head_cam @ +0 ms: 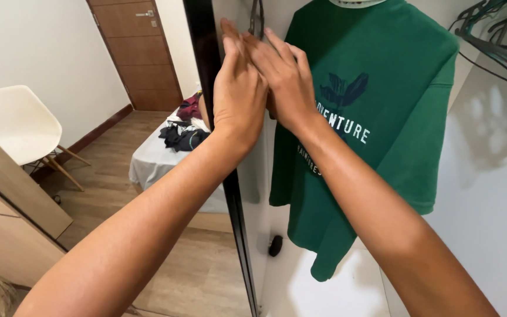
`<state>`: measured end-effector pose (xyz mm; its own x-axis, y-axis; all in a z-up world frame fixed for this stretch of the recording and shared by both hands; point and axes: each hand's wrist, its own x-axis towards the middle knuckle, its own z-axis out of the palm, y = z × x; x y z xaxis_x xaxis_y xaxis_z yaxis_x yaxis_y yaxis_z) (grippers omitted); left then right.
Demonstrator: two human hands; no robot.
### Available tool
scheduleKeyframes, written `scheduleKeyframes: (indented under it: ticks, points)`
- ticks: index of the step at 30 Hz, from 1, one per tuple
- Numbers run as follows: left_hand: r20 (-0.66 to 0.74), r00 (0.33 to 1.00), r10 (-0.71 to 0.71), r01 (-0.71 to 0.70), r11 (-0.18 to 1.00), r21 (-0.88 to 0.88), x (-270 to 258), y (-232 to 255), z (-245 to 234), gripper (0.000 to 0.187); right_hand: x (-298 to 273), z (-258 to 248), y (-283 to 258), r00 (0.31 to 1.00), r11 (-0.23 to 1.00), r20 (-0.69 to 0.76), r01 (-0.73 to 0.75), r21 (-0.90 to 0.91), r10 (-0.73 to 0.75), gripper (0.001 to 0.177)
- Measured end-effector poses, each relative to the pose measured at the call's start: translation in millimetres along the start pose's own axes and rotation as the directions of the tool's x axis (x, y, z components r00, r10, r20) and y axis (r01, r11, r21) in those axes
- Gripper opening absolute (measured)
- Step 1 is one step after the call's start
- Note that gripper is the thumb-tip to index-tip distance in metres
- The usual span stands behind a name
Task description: Hang a shirt in a closet and then fold t-shirts on a bed.
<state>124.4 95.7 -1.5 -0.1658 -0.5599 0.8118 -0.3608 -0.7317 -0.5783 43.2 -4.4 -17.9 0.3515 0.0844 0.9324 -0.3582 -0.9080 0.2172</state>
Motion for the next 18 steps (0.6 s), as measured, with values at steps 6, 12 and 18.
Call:
scheduleKeyframes:
  ticks: [6, 12, 18]
  points:
    - [0.004, 0.996, 0.094, -0.094, 0.995, -0.030, 7.0, 5.7, -8.0, 0.057, -4.9, -8.8, 10.4, 0.997, 1.000, -0.069, 0.019, 0.013, -0.018, 0.056]
    - [-0.080, 0.996, 0.032, -0.038, 0.996, -0.076, 11.1, 14.0, -5.4, 0.053, -4.9, -16.9, 23.4, 0.994, 0.996, -0.081, 0.065, -0.054, -0.070, 0.055]
    - [-0.149, 0.989, 0.007, -0.026, 0.992, -0.127, 9.4, 10.5, -11.7, 0.055, -2.6, -36.4, 23.6, 0.992, 0.993, -0.076, 0.100, -0.069, -0.105, 0.057]
